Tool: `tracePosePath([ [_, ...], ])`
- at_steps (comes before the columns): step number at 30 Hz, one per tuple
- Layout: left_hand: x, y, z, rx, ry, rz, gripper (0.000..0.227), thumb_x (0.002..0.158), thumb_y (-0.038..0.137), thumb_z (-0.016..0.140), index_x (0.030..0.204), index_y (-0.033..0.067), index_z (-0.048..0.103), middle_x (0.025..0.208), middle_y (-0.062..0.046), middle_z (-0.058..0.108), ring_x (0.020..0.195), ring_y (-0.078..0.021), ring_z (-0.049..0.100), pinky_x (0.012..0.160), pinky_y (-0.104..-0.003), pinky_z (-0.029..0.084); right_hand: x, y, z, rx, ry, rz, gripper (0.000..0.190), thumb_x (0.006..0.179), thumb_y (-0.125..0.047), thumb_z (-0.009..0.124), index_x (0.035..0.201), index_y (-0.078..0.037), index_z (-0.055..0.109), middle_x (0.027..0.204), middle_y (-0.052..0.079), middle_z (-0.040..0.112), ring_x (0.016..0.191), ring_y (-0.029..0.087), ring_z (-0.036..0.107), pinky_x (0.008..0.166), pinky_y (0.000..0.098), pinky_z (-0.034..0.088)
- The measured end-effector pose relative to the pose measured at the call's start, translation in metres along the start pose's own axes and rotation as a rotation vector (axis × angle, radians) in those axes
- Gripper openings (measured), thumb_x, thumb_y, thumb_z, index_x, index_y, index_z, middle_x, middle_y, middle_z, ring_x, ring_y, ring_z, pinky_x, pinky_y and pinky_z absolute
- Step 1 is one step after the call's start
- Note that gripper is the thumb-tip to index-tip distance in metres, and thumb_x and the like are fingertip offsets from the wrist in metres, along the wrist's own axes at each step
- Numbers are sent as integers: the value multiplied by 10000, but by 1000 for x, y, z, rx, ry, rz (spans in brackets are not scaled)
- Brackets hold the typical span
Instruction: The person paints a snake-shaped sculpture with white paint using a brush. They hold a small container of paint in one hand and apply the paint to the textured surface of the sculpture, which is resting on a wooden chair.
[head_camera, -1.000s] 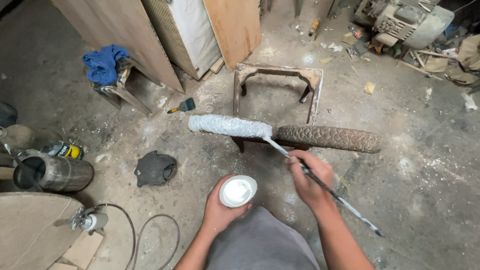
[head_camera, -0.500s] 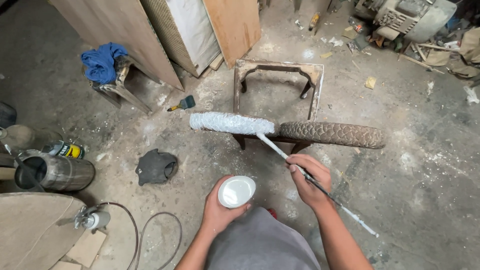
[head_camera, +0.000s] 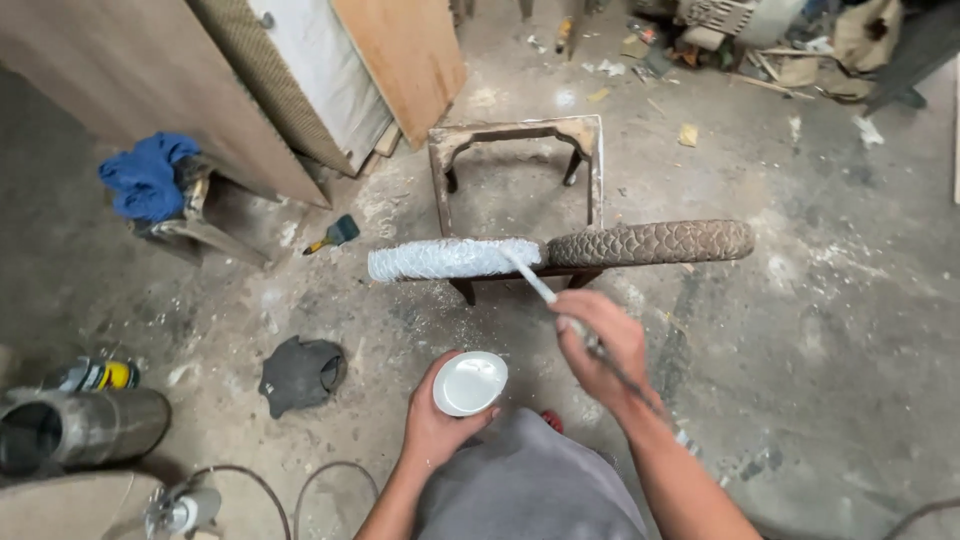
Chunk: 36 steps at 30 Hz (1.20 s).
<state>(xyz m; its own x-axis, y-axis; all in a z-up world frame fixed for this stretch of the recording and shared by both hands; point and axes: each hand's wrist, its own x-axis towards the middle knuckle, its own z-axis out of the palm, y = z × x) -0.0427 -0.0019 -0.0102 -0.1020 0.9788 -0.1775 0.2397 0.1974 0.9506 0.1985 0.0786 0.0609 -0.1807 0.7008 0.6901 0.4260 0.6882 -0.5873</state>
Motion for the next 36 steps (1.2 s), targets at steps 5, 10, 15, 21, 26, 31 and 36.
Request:
tracePosePath([
  [5,15,-2,-26,32,-64,19,854,542,249,1003,1314,169,646,1342,13,703,1230,-150,651,1045,-299,486,-6,-47,7,-12,-102,71,183,939,45,591,1082,0,695,1057,142,713,914,228,706,823,303,574],
  [10,29,-4,-48,52,-118,-15,868,525,251,1003,1316,193,652,1353,36,698,1227,-135,639,1032,-285,484,-4,-39,14,8,45,158,146,922,10,627,964,-62,747,949,71,771,886,164,743,821,267,624],
  [15,38,-1,-70,49,-208,39,806,552,211,995,1284,195,659,1321,40,712,1213,-142,658,1032,-278,490,-6,-50,29,-84,119,271,166,907,39,612,960,-36,751,946,99,769,901,191,741,847,286,632],
  [21,50,-18,-92,75,-245,43,848,526,227,1008,1303,185,671,1337,27,708,1213,-143,655,1018,-285,506,-29,-43,46,97,281,464,250,928,73,541,930,-61,752,834,45,754,753,101,693,617,196,573],
  [26,55,-14,-111,111,-284,42,820,529,238,1006,1278,209,675,1281,51,737,1175,-134,680,993,-288,517,-35,-31,50,144,552,869,135,967,0,604,1022,31,724,834,175,745,734,214,723,743,309,620],
  [31,60,-21,-122,164,-296,21,830,514,289,1015,1270,234,676,1308,62,722,1181,-145,668,959,-295,531,-22,-61,59,88,473,757,176,940,27,587,1022,22,743,831,138,750,757,185,718,745,295,627],
  [36,64,-30,-130,161,-315,42,842,503,268,1021,1272,237,678,1316,64,718,1190,-147,671,981,-301,521,-32,-29,58,348,706,936,165,951,65,543,998,101,697,831,252,717,680,257,673,652,313,585],
])
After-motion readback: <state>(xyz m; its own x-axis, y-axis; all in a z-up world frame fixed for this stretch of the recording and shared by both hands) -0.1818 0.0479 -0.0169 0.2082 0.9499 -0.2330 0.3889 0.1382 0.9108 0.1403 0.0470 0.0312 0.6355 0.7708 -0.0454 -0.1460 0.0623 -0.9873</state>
